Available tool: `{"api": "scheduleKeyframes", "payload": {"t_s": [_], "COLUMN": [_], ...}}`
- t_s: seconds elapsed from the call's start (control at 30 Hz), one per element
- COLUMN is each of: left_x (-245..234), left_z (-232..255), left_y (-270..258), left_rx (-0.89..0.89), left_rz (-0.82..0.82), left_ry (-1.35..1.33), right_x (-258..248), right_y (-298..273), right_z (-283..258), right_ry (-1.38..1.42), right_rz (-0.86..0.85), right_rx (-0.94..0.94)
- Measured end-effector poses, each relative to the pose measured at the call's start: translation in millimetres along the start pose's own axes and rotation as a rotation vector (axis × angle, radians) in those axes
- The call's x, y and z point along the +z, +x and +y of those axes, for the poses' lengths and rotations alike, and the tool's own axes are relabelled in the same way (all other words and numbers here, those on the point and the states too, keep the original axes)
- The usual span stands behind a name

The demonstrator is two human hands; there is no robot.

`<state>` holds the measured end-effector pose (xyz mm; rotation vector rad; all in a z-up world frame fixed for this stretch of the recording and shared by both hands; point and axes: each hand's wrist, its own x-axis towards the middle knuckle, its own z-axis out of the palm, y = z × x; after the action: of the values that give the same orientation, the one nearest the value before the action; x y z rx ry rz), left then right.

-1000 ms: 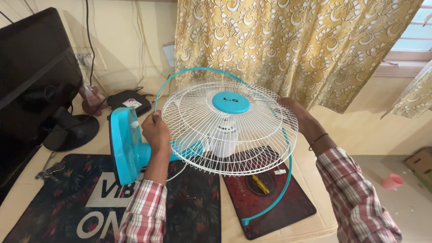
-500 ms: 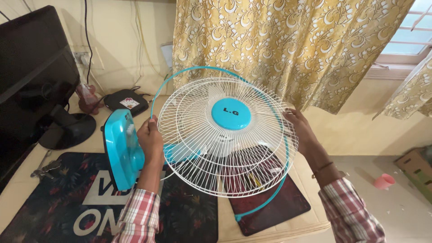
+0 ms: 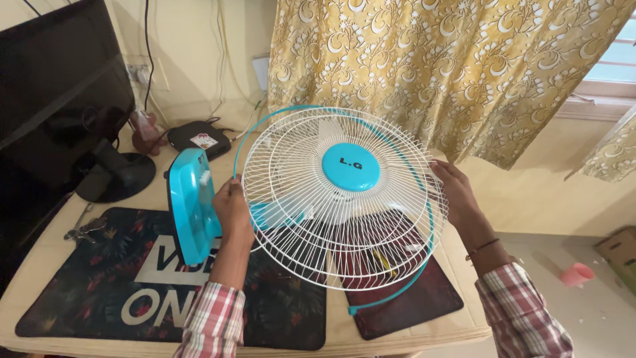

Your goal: The person assembles a small blue and white LG table fan on a desk. They attach the front wire grille to the fan head, align the tabs, and press it into place. The person then secures the outer circular ring around the grille and adjusts the fan head angle.

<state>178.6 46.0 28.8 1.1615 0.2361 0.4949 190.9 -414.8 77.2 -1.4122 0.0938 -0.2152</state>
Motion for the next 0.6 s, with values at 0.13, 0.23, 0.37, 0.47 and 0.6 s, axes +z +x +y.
{"api": "scheduleKeyframes", "payload": {"t_s": [0.13,0.23,0.37,0.47,0.6], "left_x": [16.8,28.0,38.2,37.3,27.9], "left_z": [0.7,6.9,4.9,5.7,1.6], "left_y": [21.5,45.1,62.2,70.2,58.5], "left_rx": [0.217,0.245,0.16,0.206,0.172], "left_rz": [0.033,0.053,0.094,0.088,0.076], "left_ry": [0.078,0.226,0.333,0.236,0.153], "right_x": [-4.4,-2.7,-2.0,1.6,2.1], "right_y": [5.1,9.3,14.1,24.4,38.9], "right_z": [3.3,3.9,-0.2,-9.7,-9.5], "right_ry": [0.036,0.105,0.151,0.122,0.104], "right_rz": [0.008,-0.008,-0.095,-0.148,-0.139], "right_rx": [0.002,-0.019,0.017,0.077,0.186]}}
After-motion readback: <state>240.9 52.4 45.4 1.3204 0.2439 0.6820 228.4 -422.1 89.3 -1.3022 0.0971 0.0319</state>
